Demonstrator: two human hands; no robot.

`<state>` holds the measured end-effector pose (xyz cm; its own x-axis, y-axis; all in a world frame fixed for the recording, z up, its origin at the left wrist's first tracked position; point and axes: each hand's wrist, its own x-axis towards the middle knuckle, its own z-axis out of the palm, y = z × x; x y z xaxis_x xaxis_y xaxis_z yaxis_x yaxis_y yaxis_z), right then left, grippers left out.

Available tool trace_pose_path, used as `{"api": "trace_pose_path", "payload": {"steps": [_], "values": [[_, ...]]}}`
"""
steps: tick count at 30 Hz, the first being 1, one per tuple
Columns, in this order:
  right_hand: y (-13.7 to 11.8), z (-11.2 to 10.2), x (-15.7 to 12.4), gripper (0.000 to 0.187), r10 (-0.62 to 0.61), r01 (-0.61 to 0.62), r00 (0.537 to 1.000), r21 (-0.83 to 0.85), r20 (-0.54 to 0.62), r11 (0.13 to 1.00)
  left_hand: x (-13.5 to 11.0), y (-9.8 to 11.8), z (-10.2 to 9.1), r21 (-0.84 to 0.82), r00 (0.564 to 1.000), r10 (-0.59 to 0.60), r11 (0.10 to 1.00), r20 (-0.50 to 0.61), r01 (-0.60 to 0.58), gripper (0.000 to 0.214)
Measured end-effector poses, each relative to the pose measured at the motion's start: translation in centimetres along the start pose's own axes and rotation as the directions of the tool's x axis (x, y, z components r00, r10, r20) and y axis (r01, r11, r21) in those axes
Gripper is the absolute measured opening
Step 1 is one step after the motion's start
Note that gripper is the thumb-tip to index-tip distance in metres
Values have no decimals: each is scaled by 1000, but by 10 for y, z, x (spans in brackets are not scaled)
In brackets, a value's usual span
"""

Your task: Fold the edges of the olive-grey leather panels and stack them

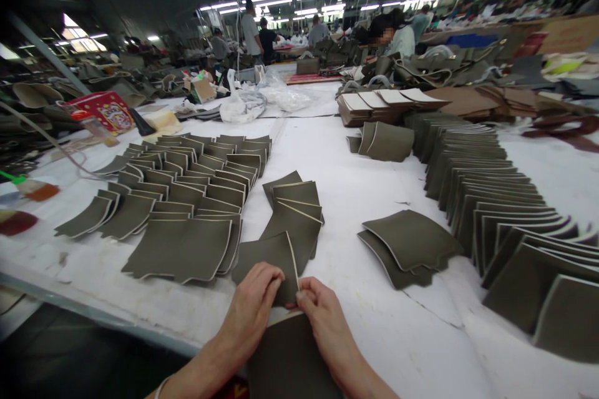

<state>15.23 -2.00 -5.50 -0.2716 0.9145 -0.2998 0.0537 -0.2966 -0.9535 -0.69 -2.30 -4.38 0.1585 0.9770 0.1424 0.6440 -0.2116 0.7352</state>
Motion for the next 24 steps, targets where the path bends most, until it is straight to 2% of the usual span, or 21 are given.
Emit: {"api": "trace_pose_path", "payload": {"steps": [2, 4, 7, 10, 15, 19, 24], "values": [[-1, -1, 6, 29, -9, 9, 1000, -97, -7, 995, 4, -6, 0, -96, 1000, -8, 995, -19, 6, 19], [-2, 0, 13, 28, -18, 8, 999, -227, -40, 974, 7, -13, 0, -191, 998, -65, 980, -24, 59, 19], [-6, 5, 24, 32, -45, -12, 991, -424, -123, 906, 9, -22, 1, -304, 990, -138, 944, -2, 130, 20], [-10, 9, 30, 32, -86, -7, 985, -541, -147, 841, 7, -24, 2, -340, 991, -137, 931, -1, 128, 22], [-8, 3, 30, 30, -77, 27, 995, -560, -65, 828, 5, -25, 1, -361, 993, -119, 927, -13, 106, 21], [-4, -3, 30, 42, -38, 47, 999, -489, 28, 871, 7, -28, 1, -376, 994, -114, 921, -4, 104, 20], [-4, -2, 34, 36, -44, 30, 999, -517, -15, 856, 7, -29, 2, -353, 993, -118, 929, -6, 109, 22]]}}
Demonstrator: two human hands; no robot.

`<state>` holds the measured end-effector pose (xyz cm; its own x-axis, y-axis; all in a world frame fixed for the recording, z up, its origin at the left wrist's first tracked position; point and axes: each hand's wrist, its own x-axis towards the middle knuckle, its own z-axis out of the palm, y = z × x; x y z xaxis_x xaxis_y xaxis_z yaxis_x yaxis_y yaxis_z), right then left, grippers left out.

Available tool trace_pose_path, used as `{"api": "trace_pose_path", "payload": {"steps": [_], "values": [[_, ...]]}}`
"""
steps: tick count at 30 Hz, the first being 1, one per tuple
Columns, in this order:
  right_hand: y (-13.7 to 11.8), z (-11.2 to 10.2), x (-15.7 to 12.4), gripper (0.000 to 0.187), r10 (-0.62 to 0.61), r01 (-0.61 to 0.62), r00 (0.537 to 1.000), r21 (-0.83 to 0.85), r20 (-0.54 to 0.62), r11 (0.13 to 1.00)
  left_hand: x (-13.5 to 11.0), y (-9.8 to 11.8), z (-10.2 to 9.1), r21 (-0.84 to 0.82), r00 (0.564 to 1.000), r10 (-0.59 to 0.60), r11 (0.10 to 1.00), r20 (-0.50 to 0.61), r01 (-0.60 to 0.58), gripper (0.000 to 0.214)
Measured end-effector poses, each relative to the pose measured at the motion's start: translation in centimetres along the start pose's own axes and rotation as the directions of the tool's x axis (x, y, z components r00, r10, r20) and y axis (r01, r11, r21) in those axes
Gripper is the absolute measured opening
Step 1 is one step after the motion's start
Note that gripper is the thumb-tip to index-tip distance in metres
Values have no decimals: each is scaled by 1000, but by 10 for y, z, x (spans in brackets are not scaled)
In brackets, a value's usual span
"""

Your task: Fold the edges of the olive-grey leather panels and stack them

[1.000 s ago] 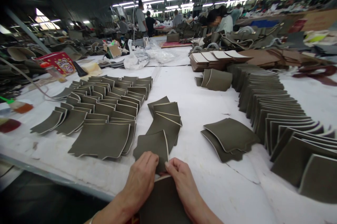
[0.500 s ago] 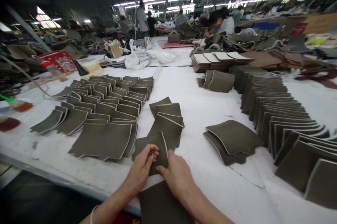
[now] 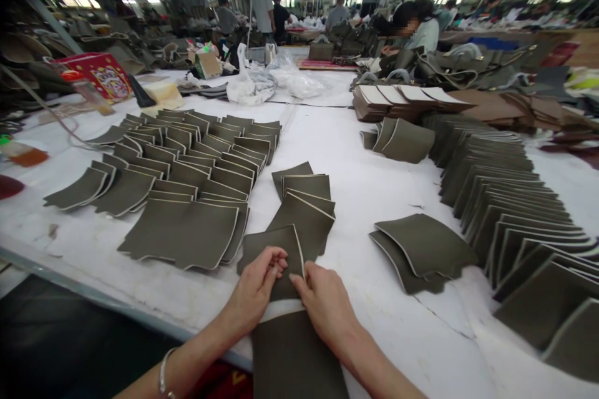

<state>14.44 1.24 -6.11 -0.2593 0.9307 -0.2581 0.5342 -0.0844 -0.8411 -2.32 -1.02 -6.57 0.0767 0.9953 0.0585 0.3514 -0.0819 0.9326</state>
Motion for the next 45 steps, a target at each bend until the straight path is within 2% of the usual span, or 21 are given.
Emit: {"api": "trace_pose_path", "payload": {"steps": [4, 7, 12, 17, 22, 24, 31, 37, 42, 45], "values": [[-3, -8, -1, 31, 15, -32, 990, 116, 144, 993, -2, -1, 1, -17, 1000, 18, 1000, 7, -18, 23], [-3, -13, -3, 36, 9, -49, 978, 185, 211, 981, -1, -2, 1, -4, 1000, 22, 1000, 7, -22, 24], [4, -7, 2, 31, 47, -66, 986, 121, 157, 990, -1, -4, 1, 11, 1000, 23, 1000, -4, -23, 25], [3, -7, 1, 19, 24, -37, 981, 67, 191, 997, -1, -4, 1, 7, 999, 34, 999, 5, -34, 25], [-7, -3, 1, 30, 50, -45, 998, -116, 39, 992, -1, -2, 0, 13, 999, 35, 999, 1, -35, 25], [-8, -3, 2, 27, 47, -41, 998, -147, 35, 988, -1, -2, 0, 5, 999, 38, 999, -1, -38, 25], [-4, -6, 2, 13, 35, -21, 990, -104, 138, 994, -2, -1, 0, 2, 999, 50, 999, -4, -50, 25], [-4, -3, 2, 15, 34, -23, 994, -108, 102, 994, -1, -3, 0, 3, 998, 64, 998, -5, -64, 26], [-3, -3, 4, 14, 38, -28, 987, -69, 156, 997, -1, -4, 0, 8, 997, 75, 997, -9, -75, 26], [-3, -1, 4, 10, 40, -29, 991, -84, 131, 996, -3, -3, 0, 10, 997, 75, 997, -7, -75, 26]]}}
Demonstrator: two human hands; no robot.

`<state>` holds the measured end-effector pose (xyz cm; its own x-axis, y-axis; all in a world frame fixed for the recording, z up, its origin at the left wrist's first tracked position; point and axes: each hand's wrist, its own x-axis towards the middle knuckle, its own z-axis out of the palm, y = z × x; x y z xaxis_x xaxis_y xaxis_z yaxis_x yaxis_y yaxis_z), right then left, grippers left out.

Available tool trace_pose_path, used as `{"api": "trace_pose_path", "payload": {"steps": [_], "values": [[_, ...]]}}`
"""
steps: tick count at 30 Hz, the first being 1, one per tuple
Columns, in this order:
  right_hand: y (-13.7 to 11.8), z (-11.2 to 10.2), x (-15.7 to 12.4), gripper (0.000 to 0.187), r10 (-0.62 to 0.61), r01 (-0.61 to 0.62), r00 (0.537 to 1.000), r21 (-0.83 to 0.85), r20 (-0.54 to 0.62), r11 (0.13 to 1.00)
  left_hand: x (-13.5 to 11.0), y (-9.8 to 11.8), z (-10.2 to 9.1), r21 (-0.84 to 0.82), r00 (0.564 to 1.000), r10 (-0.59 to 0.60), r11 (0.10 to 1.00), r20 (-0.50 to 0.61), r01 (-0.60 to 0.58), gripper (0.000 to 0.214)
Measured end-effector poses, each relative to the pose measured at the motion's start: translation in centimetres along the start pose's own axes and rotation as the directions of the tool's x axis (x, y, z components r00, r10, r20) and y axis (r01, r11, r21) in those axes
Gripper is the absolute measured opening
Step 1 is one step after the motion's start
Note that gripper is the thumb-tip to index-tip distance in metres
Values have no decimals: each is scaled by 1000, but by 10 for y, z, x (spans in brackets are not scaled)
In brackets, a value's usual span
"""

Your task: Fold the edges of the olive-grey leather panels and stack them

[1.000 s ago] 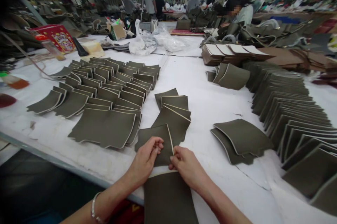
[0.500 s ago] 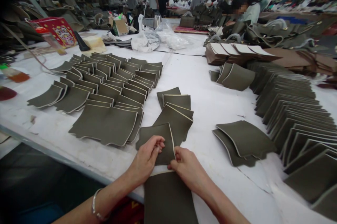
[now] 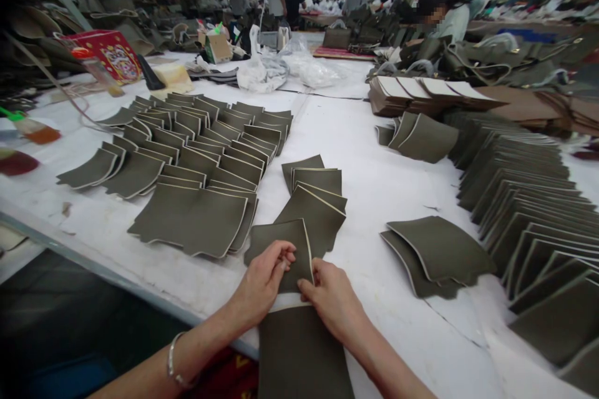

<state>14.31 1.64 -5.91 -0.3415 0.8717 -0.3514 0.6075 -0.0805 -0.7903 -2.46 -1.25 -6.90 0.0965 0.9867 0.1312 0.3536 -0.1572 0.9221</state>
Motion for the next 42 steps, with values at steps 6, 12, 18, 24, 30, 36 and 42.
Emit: {"api": "trace_pose_path", "payload": {"steps": [6, 12, 18, 24, 30, 36, 42], "values": [[0, 1, -2, 9, -3, 3, 1000, -21, -20, 1000, 1, 2, 0, 1, 1000, -5, 1000, 1, 5, 25], [-4, 0, -3, 12, -1, 0, 999, -35, -40, 999, 1, 2, 0, 7, 1000, -10, 1000, -1, 10, 25], [-5, 1, -4, 8, -11, 10, 1000, -31, -27, 999, -1, 0, 0, 9, 1000, -3, 1000, -7, 3, 26], [-5, 2, -3, 11, -26, 25, 999, -32, -44, 999, 0, 1, 0, 1, 1000, -7, 1000, -3, 7, 25], [-4, 3, -4, 5, -20, 20, 999, -12, -25, 1000, 1, 0, -1, 4, 1000, -8, 1000, -2, 8, 26], [-1, 2, -4, 9, -22, 21, 999, -13, -34, 1000, 0, 2, -1, -4, 1000, -1, 1000, -9, 1, 25], [-3, 2, -4, 7, -29, 29, 999, -7, -17, 1000, -1, 3, 0, -1, 1000, -18, 1000, -9, 18, 25]]}}
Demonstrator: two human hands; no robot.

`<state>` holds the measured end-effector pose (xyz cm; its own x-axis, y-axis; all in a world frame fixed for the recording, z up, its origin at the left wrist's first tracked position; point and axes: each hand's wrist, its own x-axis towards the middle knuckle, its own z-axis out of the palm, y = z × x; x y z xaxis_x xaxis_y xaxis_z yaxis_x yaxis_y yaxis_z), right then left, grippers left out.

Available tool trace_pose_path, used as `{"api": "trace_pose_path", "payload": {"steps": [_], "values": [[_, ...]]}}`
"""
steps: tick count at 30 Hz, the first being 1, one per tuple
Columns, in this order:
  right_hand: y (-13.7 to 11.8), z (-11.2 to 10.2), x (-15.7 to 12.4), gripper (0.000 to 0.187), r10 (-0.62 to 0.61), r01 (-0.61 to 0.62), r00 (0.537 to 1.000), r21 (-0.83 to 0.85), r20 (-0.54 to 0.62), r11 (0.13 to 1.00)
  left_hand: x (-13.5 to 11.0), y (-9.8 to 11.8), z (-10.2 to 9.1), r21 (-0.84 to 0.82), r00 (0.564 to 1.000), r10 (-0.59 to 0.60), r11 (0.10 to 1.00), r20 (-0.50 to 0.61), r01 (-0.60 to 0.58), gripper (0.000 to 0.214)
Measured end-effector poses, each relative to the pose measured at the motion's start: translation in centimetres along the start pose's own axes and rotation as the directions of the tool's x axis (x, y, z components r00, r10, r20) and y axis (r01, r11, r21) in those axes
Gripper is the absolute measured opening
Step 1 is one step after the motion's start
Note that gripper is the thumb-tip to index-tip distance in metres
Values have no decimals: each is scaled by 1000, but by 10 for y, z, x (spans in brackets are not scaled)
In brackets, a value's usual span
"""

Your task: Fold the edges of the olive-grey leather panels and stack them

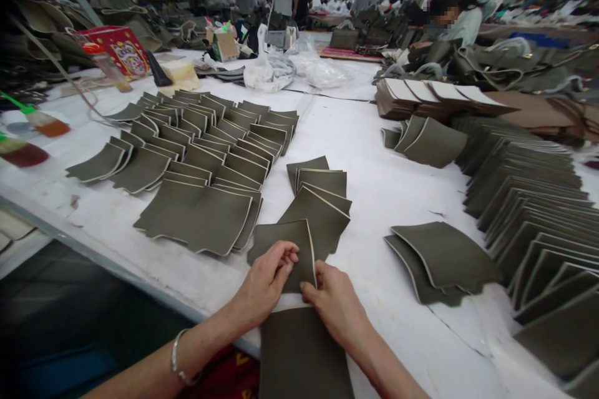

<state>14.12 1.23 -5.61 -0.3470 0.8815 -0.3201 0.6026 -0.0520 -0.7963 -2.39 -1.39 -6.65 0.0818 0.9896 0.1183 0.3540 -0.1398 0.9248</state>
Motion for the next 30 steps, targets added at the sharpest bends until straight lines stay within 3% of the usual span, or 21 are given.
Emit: {"api": "trace_pose_path", "payload": {"steps": [14, 20, 23, 26, 30], "values": [[0, 1, -3, 12, 13, -12, 1000, 79, -12, 997, 5, 3, -5, -45, 1000, -24, 999, 17, 24, 23], [8, -12, -21, 26, -10, -10, 996, 225, 89, 974, 6, 12, -17, -167, 986, -120, 976, 114, 138, 18], [10, -19, -37, 24, -19, -20, 989, 259, 145, 966, 1, 22, -25, -105, 975, -138, 982, 176, 158, 26], [8, -22, -49, 21, -34, -5, 987, 242, 157, 970, -4, 33, -32, 72, 942, -164, 986, 293, 150, 25], [3, -24, -55, 20, -87, 39, 981, 262, 173, 964, -5, 43, -35, 144, 828, -273, 962, 491, 232, 18]]}}
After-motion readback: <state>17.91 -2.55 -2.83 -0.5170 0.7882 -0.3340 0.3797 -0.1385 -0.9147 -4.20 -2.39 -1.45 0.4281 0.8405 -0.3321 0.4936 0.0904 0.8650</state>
